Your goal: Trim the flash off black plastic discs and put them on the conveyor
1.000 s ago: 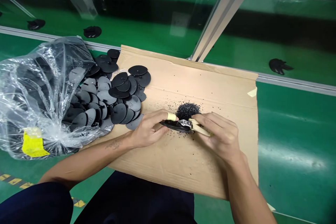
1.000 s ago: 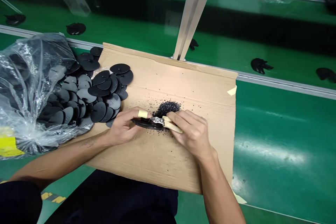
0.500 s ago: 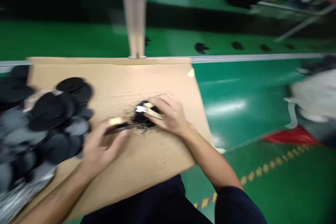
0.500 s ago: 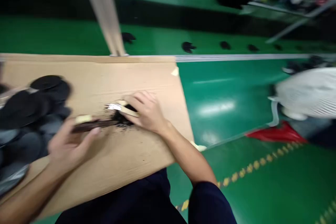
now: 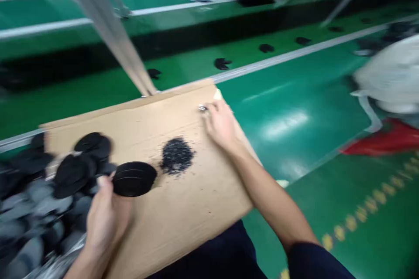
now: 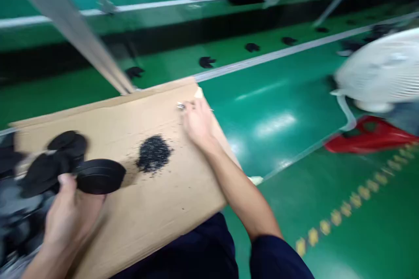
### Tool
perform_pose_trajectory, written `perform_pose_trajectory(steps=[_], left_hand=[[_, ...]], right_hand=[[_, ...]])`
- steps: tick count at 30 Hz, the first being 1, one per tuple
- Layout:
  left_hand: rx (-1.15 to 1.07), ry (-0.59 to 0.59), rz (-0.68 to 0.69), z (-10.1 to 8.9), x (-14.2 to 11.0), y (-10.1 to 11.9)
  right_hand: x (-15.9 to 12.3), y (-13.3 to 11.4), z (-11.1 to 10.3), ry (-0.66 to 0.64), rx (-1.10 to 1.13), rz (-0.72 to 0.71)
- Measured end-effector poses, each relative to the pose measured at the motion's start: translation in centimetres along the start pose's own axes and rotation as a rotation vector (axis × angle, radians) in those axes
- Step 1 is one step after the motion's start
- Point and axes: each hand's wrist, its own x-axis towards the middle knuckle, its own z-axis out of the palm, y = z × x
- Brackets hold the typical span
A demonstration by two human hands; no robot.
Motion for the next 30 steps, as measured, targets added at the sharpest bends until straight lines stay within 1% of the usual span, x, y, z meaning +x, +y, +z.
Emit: perform_pose_trajectory(steps=[1, 3, 5, 6, 8, 10, 11, 12, 14, 15, 16, 18, 20, 24, 27, 30], left_hand=[[0.008, 0.050, -0.008, 0.0, 0.0, 1.1], [0.027, 0.105, -0.027, -0.5, 0.0, 3.6], [0.106, 0.108, 0.039, -1.6, 0.7, 6.2], [0.198, 0.095, 0.118, -2.2, 1.4, 7.5], [0.466, 0.051, 0.308, -3.5, 4.3, 9.9], [0.788, 0.041, 0.490, -4.7, 8.7, 11.6], [0.944, 0.051, 0.525, -5.1, 11.4, 12.1], [1.104, 0.070, 0.511, -5.3, 14.0, 12.4], [1.184, 0.105, 0.487, -5.5, 18.9, 12.4], [1.219, 0.118, 0.473, -5.4, 20.8, 12.2], [1.246, 0.126, 0.454, -5.3, 22.4, 12.0], [1.310, 0.138, 0.403, -5.3, 24.5, 11.3], [1.370, 0.154, 0.344, -5.4, 25.6, 10.5], [1.472, 0.180, 0.242, -5.7, 26.7, 9.5], [1.539, 0.174, 0.180, -5.6, 27.3, 9.4], [1.598, 0.173, 0.142, -5.1, 28.0, 10.0]], right_hand=[[0.3, 0.4, 0.2, 0.015, 0.041, -0.015], [1.0, 1.3, 0.9, 0.053, 0.111, -0.044], [1.6, 2.1, 1.8, 0.083, 0.020, -0.076], [1.9, 2.4, 2.1, 0.103, -0.008, -0.091], [2.2, 2.7, 2.5, 0.138, -0.032, -0.119], [2.2, 2.6, 2.3, 0.152, -0.045, -0.120], [2.2, 2.5, 2.2, 0.151, -0.053, -0.112], [2.2, 2.5, 2.0, 0.149, -0.062, -0.102], [2.2, 2.4, 1.7, 0.145, -0.082, -0.089], [2.1, 2.3, 1.6, 0.144, -0.091, -0.090], [2.1, 2.3, 1.5, 0.147, -0.097, -0.094], [2.0, 2.4, 1.4, 0.154, -0.095, -0.103], [1.9, 2.5, 1.3, 0.166, -0.087, -0.109], [1.7, 2.7, 1.3, 0.183, -0.085, -0.115], [1.6, 2.8, 1.4, 0.186, -0.073, -0.113], [1.6, 2.8, 1.5, 0.184, -0.060, -0.107]])
